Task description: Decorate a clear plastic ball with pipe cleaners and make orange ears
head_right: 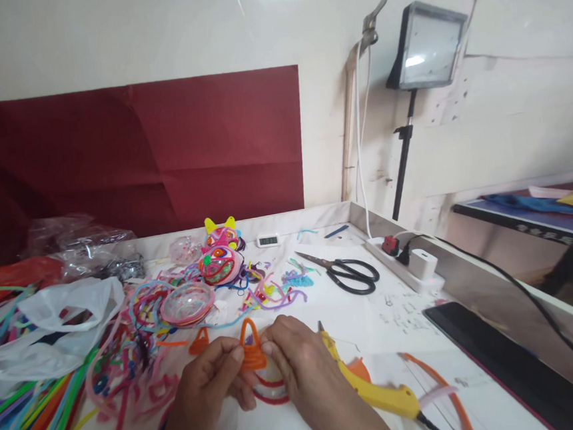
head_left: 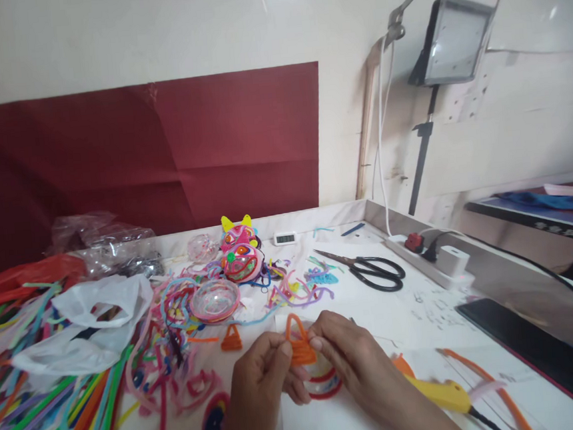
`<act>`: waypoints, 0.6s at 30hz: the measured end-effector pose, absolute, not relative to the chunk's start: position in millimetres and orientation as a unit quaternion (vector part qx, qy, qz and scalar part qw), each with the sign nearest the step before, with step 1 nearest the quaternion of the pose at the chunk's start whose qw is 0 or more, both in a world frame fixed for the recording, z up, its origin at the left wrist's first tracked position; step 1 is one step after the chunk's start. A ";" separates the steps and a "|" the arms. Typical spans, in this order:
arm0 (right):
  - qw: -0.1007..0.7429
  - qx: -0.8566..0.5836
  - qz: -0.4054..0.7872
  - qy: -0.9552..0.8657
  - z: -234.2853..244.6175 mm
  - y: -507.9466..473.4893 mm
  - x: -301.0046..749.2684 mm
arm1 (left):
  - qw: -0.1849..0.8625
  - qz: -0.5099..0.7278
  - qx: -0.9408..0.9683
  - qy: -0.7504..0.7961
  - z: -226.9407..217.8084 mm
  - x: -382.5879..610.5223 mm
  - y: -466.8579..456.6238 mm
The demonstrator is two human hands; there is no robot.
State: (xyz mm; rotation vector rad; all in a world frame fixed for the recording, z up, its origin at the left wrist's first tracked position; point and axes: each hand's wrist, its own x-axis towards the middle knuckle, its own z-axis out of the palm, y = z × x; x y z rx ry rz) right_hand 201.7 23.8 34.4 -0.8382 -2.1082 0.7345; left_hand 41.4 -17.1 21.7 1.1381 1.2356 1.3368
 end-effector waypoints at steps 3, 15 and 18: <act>0.367 -0.320 0.237 -0.841 33.1 23.4 200.1 | 0.476 0.550 0.463 0.506 22.6 41.7 -17.5; 0.345 -0.332 0.229 -0.847 36.0 19.0 200.1 | 0.477 0.553 0.462 0.503 22.2 44.2 -20.1; 0.360 -0.331 0.252 -0.835 34.5 21.0 200.3 | 0.497 0.562 0.450 0.485 22.3 44.2 -19.3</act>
